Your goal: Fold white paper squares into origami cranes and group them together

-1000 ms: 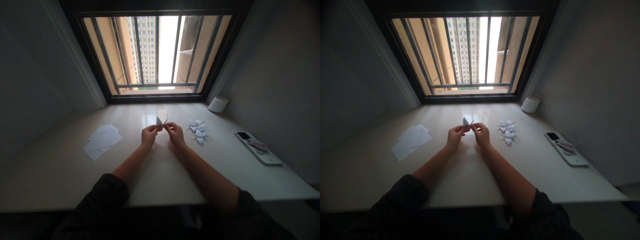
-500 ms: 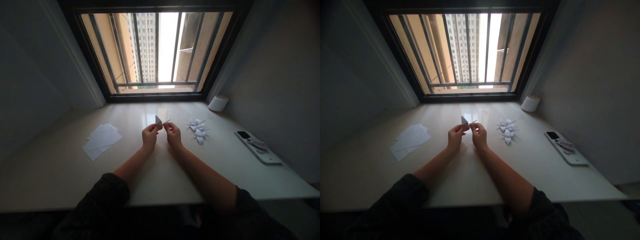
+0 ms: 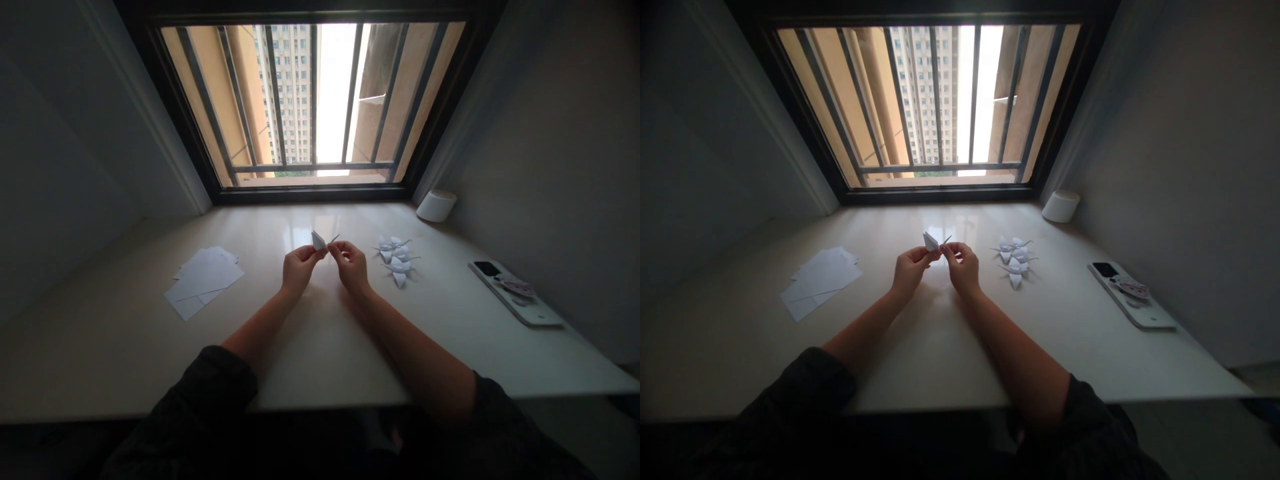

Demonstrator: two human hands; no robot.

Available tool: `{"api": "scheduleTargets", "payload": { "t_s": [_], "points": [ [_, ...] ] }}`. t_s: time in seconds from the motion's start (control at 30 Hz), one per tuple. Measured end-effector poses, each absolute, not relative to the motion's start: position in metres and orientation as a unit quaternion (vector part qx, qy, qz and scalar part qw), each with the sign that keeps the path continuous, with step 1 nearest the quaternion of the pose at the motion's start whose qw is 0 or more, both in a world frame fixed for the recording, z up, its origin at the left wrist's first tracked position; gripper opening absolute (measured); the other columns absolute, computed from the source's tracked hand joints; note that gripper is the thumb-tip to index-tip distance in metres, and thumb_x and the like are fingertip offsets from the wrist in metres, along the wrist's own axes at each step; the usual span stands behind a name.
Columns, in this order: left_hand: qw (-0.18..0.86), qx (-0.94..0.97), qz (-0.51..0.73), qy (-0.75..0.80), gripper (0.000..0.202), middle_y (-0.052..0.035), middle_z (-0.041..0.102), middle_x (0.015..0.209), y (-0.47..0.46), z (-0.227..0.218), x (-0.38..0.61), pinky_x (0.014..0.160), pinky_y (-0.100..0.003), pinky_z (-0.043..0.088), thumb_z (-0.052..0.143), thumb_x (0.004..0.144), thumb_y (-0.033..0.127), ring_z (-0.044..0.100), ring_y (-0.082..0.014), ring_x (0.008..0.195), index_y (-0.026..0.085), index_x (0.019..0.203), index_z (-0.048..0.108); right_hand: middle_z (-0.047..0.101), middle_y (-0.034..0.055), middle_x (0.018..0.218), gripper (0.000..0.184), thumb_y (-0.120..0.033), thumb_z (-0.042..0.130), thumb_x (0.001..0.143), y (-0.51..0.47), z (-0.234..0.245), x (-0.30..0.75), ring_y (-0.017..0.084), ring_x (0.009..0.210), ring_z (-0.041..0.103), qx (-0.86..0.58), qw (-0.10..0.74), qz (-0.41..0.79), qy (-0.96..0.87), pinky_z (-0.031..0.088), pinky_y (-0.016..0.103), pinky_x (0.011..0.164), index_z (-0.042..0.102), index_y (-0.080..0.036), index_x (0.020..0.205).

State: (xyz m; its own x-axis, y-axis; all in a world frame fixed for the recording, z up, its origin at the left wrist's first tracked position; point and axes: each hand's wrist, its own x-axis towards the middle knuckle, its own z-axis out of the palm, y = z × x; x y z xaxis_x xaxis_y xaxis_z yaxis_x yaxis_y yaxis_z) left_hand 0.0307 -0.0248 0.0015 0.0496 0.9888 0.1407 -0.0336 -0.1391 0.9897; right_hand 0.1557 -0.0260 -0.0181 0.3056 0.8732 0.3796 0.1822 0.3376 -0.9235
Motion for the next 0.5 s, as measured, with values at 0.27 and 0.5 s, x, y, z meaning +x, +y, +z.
{"api": "scheduleTargets", "payload": {
  "t_s": [0.27,0.5],
  "points": [
    [0.483,0.557,0.507,0.446,0.03,-0.0096,0.072,0.083,-0.024,0.001,0.03,0.068,-0.03,0.047,0.069,0.068,0.041,0.066,-0.0227,0.08,0.014,0.082,0.071,0.064,0.0017,0.073,0.024,-0.044,0.061,0.075,-0.022,-0.021,0.156,0.017,0.07,0.059,-0.472,0.64,0.33,-0.509,0.045,0.031,0.068,0.063,-0.02,0.075],
    [0.469,0.583,0.498,0.439,0.024,-0.0083,0.073,0.081,-0.015,-0.008,0.026,0.072,-0.032,0.049,0.067,0.07,0.037,0.068,-0.0224,0.08,0.015,0.08,0.071,0.063,0.002,0.084,0.024,-0.033,0.051,0.082,-0.016,-0.014,0.173,0.017,0.079,0.059,-0.457,0.637,0.279,-0.554,0.045,0.032,0.071,0.062,-0.024,0.101]
  ]
}}
